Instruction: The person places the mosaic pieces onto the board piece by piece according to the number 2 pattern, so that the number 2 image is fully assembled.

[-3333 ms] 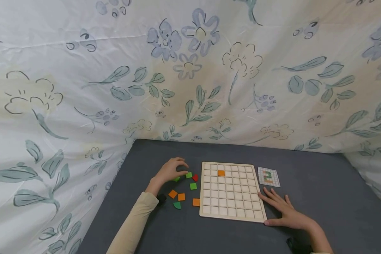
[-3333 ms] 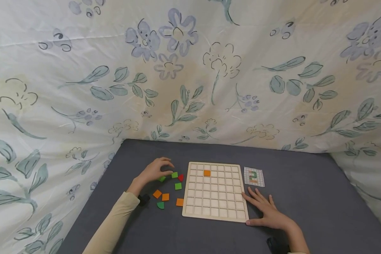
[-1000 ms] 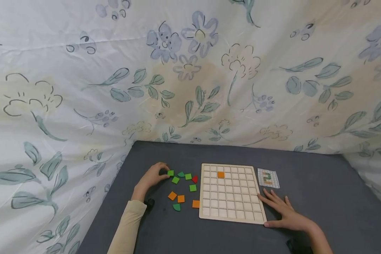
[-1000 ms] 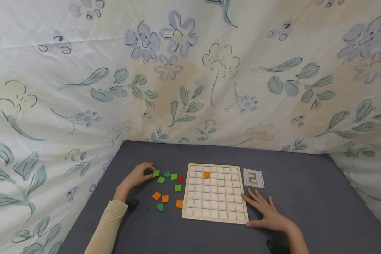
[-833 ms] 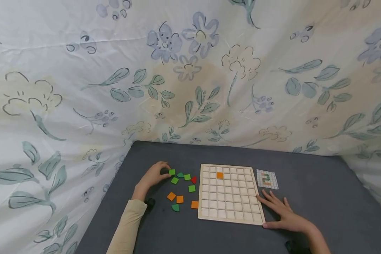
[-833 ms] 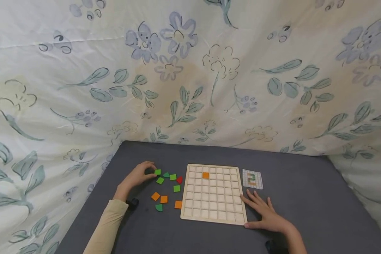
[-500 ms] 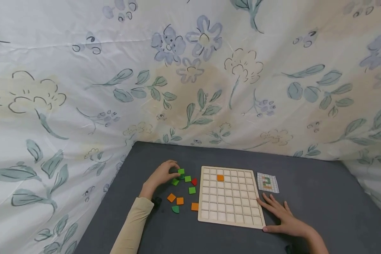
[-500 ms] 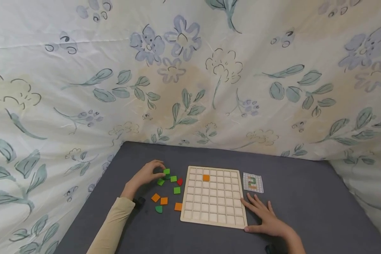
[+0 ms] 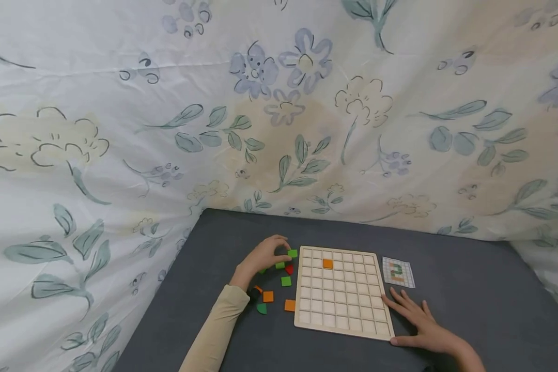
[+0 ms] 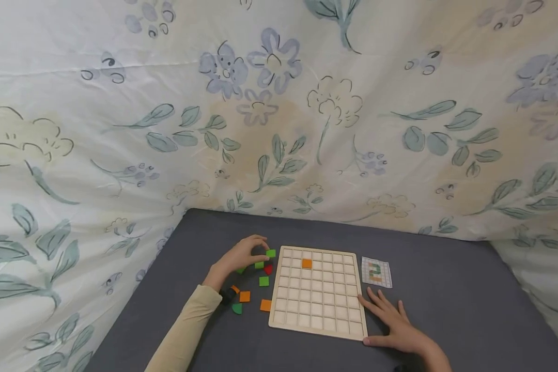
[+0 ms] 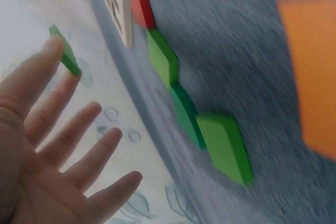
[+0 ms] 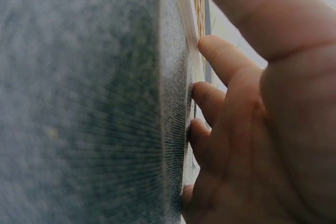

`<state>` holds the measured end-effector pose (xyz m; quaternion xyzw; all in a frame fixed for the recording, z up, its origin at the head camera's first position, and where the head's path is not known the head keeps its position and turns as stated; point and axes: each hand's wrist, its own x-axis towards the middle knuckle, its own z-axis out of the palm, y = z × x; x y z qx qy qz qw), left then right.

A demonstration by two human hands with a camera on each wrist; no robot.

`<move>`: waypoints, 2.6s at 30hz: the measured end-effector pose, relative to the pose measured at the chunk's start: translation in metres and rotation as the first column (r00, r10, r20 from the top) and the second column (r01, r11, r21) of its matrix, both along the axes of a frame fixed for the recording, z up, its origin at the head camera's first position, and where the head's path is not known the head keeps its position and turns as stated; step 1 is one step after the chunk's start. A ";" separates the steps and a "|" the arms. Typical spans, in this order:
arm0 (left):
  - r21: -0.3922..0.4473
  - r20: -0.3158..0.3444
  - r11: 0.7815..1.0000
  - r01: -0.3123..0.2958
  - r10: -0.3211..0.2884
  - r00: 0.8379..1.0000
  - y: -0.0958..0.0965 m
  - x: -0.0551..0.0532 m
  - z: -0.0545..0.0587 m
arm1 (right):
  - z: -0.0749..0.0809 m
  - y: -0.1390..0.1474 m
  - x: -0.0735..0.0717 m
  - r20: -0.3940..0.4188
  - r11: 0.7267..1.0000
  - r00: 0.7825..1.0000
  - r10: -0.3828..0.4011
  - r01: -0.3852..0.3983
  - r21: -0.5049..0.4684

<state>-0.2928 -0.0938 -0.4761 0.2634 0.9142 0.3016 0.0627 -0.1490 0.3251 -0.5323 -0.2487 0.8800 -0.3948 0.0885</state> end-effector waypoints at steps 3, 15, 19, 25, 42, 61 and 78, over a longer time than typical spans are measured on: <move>0.011 0.004 1.000 0.023 -0.023 1.000 0.011 -0.001 0.002 | 0.002 0.002 0.001 -0.013 1.000 1.000 -0.002 0.002 0.003; -0.021 -0.013 0.998 0.051 -0.051 0.999 0.040 -0.002 0.000 | 0.000 0.003 0.004 -0.003 1.000 1.000 0.012 -0.012 -0.019; -0.009 -0.019 0.997 0.080 -0.080 0.997 0.051 -0.003 -0.001 | 0.002 0.003 0.005 0.009 1.000 1.000 0.010 -0.010 -0.023; -0.008 -0.017 0.997 0.081 -0.081 0.997 0.063 -0.003 -0.002 | 0.003 0.003 0.003 0.011 1.000 1.000 0.011 -0.011 -0.015; -0.089 -0.058 0.996 0.013 -0.018 0.998 0.089 -0.002 0.001 | -0.002 0.002 0.001 -0.019 1.000 1.000 -0.002 0.003 0.018; -0.194 -0.051 0.980 0.042 -0.053 0.997 0.113 -0.001 -0.008 | -0.002 0.002 0.000 -0.010 1.000 1.000 0.018 -0.018 -0.001; -0.272 -0.150 0.962 -0.011 -0.031 0.988 0.133 -0.001 -0.013 | -0.002 0.004 -0.001 -0.014 1.000 1.000 0.009 -0.009 -0.004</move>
